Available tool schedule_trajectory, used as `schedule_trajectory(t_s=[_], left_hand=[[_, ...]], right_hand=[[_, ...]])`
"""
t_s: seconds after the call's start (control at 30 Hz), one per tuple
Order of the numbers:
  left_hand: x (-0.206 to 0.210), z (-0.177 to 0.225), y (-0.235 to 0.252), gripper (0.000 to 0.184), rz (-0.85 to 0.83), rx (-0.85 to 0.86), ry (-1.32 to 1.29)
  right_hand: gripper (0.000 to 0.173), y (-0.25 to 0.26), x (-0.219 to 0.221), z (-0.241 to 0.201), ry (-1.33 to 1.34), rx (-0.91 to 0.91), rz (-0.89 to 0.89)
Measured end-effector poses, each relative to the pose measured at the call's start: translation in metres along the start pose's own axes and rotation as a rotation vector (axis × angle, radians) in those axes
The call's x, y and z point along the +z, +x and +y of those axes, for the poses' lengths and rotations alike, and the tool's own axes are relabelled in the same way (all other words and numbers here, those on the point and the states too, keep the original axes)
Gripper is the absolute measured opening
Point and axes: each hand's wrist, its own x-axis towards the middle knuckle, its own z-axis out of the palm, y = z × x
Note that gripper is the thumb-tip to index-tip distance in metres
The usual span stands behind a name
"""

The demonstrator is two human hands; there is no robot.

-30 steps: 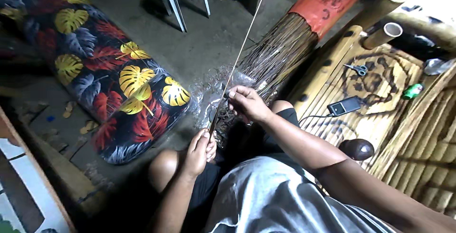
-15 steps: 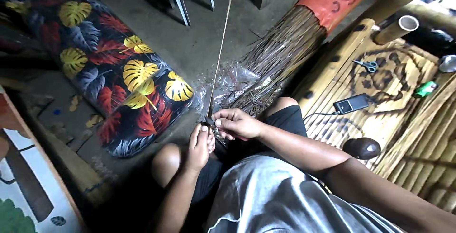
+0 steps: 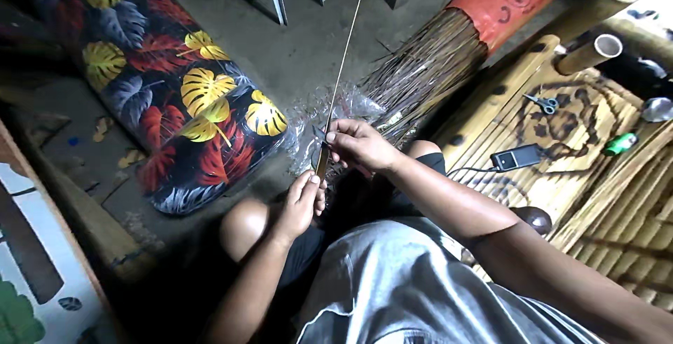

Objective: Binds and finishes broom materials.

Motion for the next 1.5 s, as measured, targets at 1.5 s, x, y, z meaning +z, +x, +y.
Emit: schedule_trajectory(t_s=[1.5], left_hand=[[0.002, -0.002, 0.002, 0.027, -0.003, 0.094, -0.013]], right_hand=[[0.024, -0.02, -0.025, 0.021, -0.037, -0.091, -0.049]])
